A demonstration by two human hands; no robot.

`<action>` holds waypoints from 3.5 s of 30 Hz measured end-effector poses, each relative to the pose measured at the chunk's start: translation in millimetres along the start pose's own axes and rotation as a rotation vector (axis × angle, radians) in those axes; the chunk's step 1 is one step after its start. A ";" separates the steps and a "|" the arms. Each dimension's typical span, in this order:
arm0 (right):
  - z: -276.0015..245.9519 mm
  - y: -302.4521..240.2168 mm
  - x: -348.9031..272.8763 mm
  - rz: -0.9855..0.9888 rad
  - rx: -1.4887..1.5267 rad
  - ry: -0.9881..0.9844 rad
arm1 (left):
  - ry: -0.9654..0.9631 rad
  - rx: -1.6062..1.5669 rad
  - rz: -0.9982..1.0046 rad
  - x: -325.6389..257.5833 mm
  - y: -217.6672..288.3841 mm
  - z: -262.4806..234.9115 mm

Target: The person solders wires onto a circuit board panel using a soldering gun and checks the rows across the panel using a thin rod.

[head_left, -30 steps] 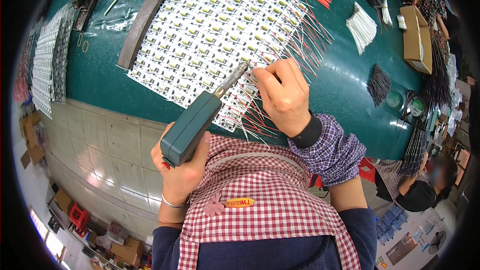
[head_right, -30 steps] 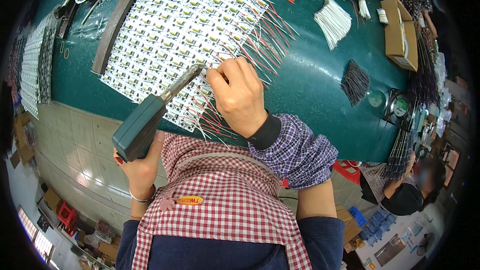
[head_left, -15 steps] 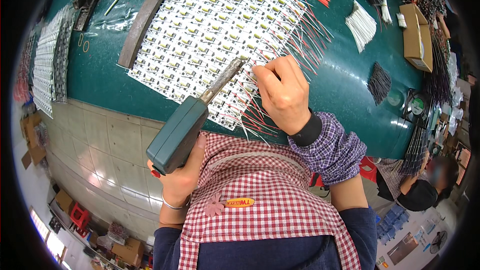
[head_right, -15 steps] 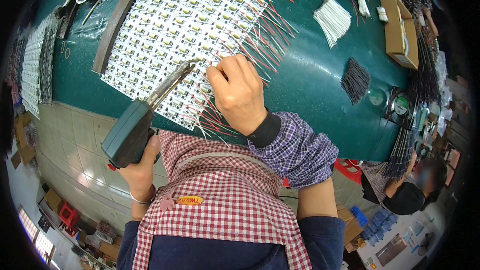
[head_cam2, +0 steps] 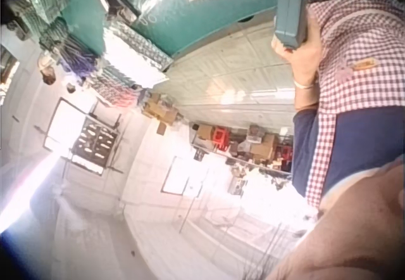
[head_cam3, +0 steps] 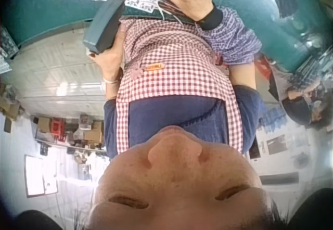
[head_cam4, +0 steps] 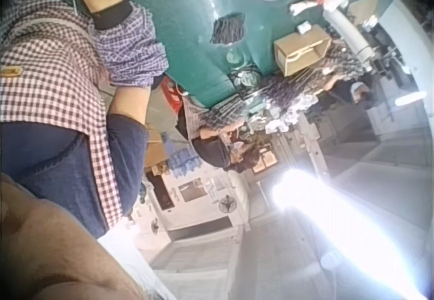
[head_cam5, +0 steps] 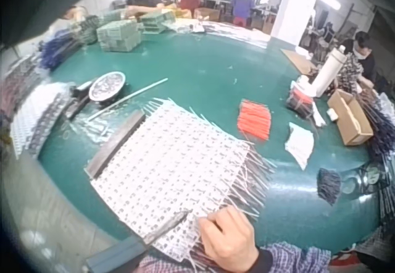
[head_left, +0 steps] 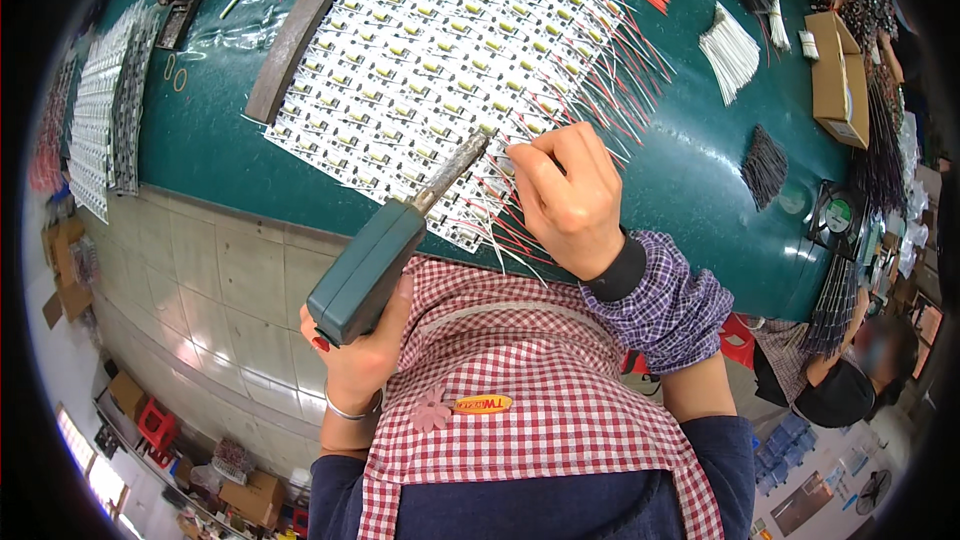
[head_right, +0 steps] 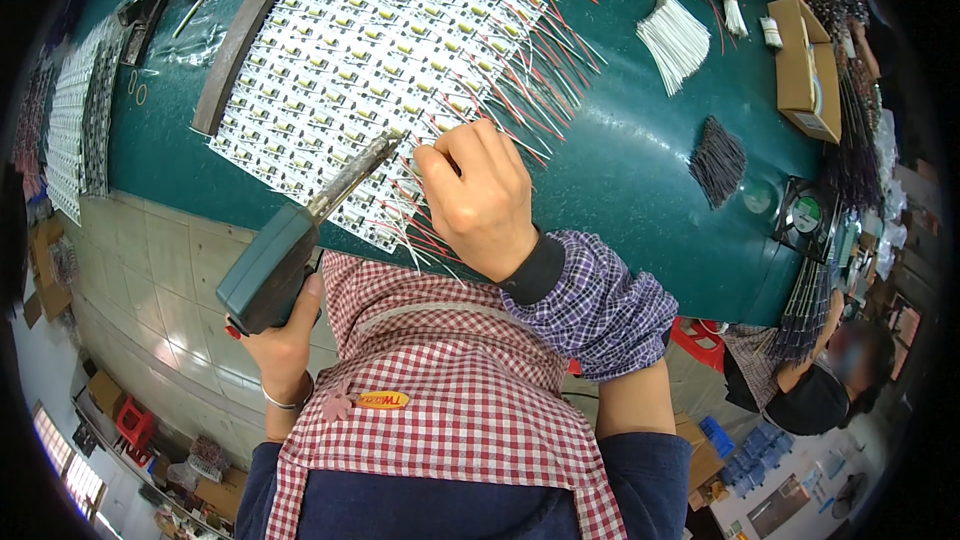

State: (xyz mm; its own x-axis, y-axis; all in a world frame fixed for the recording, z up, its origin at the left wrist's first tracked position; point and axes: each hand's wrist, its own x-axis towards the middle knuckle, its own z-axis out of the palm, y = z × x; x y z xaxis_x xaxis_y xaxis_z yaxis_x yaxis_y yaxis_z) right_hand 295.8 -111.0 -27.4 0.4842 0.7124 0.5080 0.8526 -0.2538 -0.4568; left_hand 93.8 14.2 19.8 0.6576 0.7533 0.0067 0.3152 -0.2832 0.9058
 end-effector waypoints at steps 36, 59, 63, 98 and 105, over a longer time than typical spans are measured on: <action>-55.3 12.0 -14.7 0.107 0.036 0.082 | 0.094 -0.183 -0.168 -12.6 -15.5 -2.3; -144.0 146.2 -102.3 0.376 -0.667 0.217 | 0.013 -0.212 -0.258 -6.7 -16.4 -1.5; -152.9 143.1 -101.6 0.378 -0.704 0.307 | -0.021 -0.486 -0.312 -0.7 -2.7 4.5; -138.6 143.0 -104.1 0.596 -0.456 0.479 | 0.008 -0.553 -0.356 -4.2 -24.2 -5.9; -158.6 146.2 -110.4 0.519 -0.501 0.440 | 0.009 -0.535 -0.311 -3.6 -23.0 1.6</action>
State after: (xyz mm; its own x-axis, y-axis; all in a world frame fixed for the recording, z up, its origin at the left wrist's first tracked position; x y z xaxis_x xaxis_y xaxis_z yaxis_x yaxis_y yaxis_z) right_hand 398.2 -330.5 -34.4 0.7822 0.1318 0.6090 0.4373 -0.8124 -0.3858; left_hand 85.3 17.0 -1.7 0.5833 0.7586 -0.2903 0.1026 0.2857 0.9528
